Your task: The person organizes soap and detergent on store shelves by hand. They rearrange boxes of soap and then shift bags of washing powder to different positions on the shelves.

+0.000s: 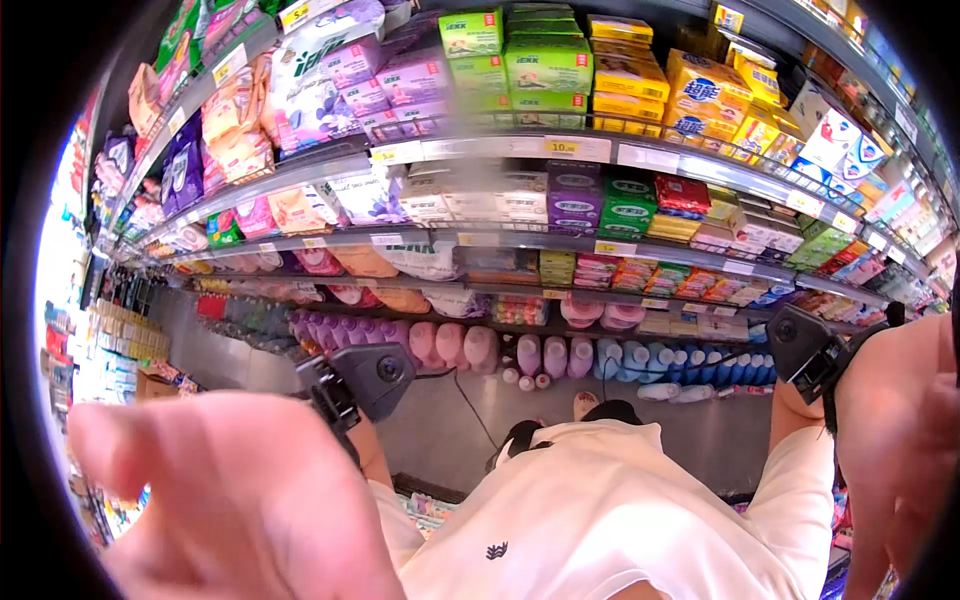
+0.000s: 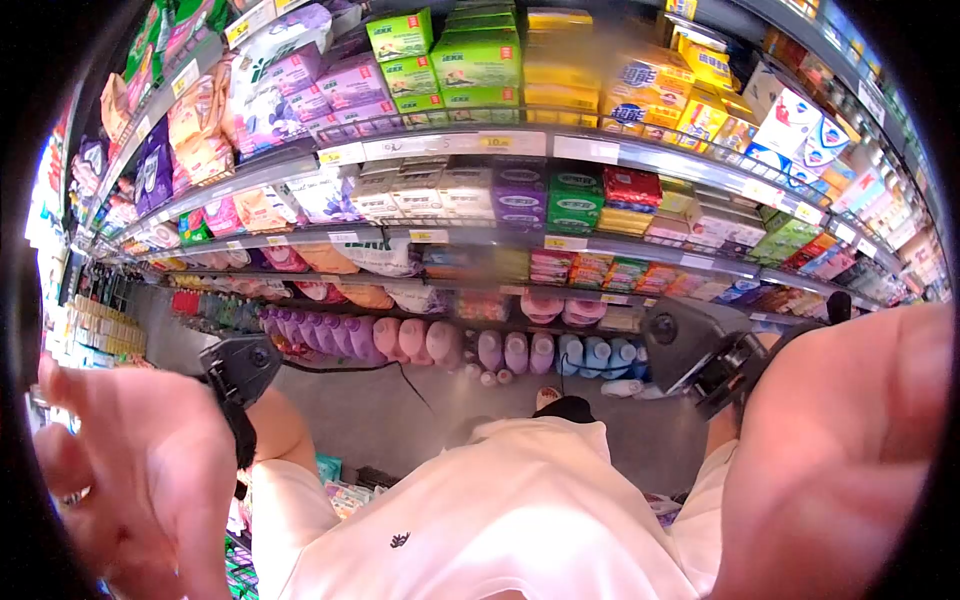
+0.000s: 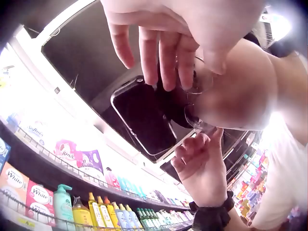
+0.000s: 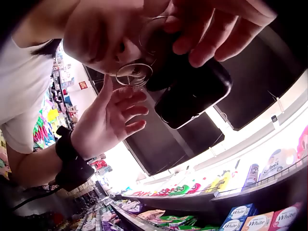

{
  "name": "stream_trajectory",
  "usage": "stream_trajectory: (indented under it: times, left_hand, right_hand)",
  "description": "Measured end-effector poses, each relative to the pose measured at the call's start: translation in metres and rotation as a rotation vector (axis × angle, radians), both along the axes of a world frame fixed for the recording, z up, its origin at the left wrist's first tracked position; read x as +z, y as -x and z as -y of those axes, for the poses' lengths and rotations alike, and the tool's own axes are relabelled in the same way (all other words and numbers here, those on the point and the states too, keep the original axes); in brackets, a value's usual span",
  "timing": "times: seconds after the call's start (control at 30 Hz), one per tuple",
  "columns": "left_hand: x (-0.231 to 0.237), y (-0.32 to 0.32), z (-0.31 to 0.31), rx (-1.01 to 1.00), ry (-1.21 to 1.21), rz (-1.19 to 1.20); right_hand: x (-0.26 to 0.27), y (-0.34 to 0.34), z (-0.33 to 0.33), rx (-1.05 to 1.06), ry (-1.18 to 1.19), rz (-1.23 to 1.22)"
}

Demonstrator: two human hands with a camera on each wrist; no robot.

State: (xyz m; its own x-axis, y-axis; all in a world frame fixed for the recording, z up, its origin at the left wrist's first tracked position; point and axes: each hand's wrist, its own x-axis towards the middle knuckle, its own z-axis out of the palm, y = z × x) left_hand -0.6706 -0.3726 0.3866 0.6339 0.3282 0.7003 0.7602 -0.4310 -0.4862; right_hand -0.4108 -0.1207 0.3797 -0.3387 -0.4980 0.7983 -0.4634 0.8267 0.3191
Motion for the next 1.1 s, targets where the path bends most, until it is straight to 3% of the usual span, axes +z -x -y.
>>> stream_trajectory:
  times: [0.1,0.17,0.23,0.3,0.37,0.5,0.57,0.7,0.77,0.9,1.1]
  left_hand:
    - [0.005,0.025,-0.012,0.046,0.072,0.126]
    - [-0.013,0.030,-0.050,0.273,0.016,0.578]
    - [-0.022,0.067,-0.092,0.403,0.003,0.689]
    - [-0.043,0.125,-0.128,0.500,0.106,0.688]
    - [-0.067,0.169,-0.163,0.553,0.095,0.731]
    - [-0.073,0.191,-0.201,0.798,0.170,0.624]
    - [-0.090,0.216,-0.222,0.884,0.155,0.624]
    - [-0.097,0.237,-0.241,0.893,0.337,0.677]
    - [-0.104,0.237,-0.245,0.807,0.298,0.764]
    - [-0.113,0.240,-0.248,0.741,0.198,0.752]
    - [-0.113,0.241,-0.248,0.720,0.224,0.736]
  right_hand:
    - [-0.005,0.014,-0.015,-0.032,0.143,0.027]
    - [-0.010,0.038,-0.027,-0.074,0.290,0.079]
    - [-0.017,0.080,-0.043,-0.117,0.441,0.159]
    - [-0.022,0.138,-0.056,-0.182,0.550,0.296]
    - [-0.044,0.208,-0.081,-0.121,0.616,0.411]
    - [-0.065,0.306,-0.115,-0.404,0.480,0.259]
    - [-0.062,0.333,-0.124,-0.508,0.513,0.369]
    - [-0.066,0.378,-0.148,-0.487,0.603,0.556]
    - [-0.064,0.383,-0.151,-0.452,0.639,0.688]
    - [-0.069,0.386,-0.158,-0.388,0.580,0.537]
    - [-0.063,0.377,-0.150,-0.432,0.591,0.583]
